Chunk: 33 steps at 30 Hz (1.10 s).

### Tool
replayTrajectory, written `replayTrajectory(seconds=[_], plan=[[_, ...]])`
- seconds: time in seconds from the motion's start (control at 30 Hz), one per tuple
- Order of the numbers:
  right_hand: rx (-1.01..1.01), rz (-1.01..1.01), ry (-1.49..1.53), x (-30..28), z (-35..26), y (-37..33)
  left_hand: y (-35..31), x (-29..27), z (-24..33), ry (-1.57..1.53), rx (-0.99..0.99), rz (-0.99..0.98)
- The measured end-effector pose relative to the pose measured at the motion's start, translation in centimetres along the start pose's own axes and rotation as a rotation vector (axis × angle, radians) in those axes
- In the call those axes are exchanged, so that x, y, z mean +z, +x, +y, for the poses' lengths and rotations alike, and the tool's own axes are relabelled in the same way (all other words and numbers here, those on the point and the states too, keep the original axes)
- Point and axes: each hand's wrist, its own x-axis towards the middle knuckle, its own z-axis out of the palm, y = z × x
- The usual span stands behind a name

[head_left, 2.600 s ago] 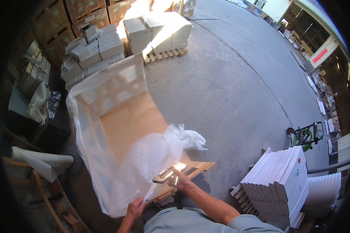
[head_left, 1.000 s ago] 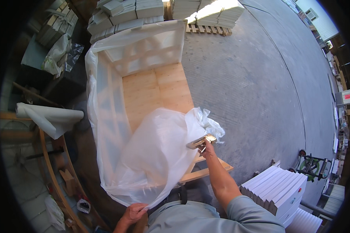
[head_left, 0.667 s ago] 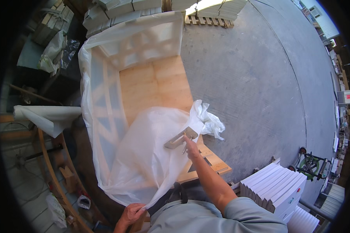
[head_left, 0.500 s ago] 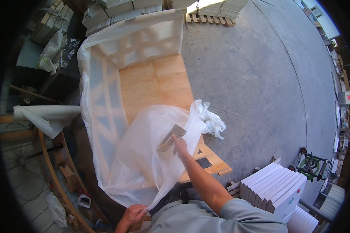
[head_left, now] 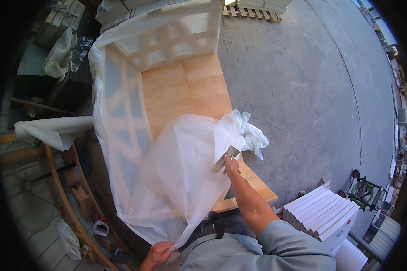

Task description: The person wraps a wooden furniture frame with a large white plastic sheet. They pull the sheet over the frame, smooth it, and secure it using a staple gun along the edges and corners.

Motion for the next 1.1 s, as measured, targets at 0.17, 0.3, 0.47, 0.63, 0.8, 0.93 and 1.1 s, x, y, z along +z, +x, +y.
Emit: replayTrajectory(seconds=[0.17, 0.3, 0.47, 0.63, 0.8, 0.93, 1.1], plan=[[0.006, -0.165, 0.225, 1.4, -2.2, -1.2, 0.3, 0.6, -0.5, 0.043, 0.047, 0.016], [0.040, -0.258, 0.144, 4.9, -3.7, -1.6, 0.6, 1.2, -0.8, 0.063, 0.060, -0.035], [-0.303, 0.030, -0.742, 8.9, -2.8, -2.0, 0.6, 1.3, 0.3, 0.107, 0.034, -0.042], [-0.028, -0.083, -0.881, 6.3, -1.0, 0.6, 0.4, 1.6, 0.8, 0.043, 0.011, 0.018], [0.017, -0.047, -0.887, 0.8, 0.0, 2.1, 0.0, 2.1, -0.2, 0.044, 0.001, 0.028], [0.024, 0.078, -0.926, -2.9, -0.7, 2.8, 0.1, 2.3, -0.7, 0.053, -0.023, 0.011], [-0.377, 0.419, -1.249, -7.1, 0.0, 4.0, 1.0, 2.4, -0.7, 0.080, 0.023, 0.007]])
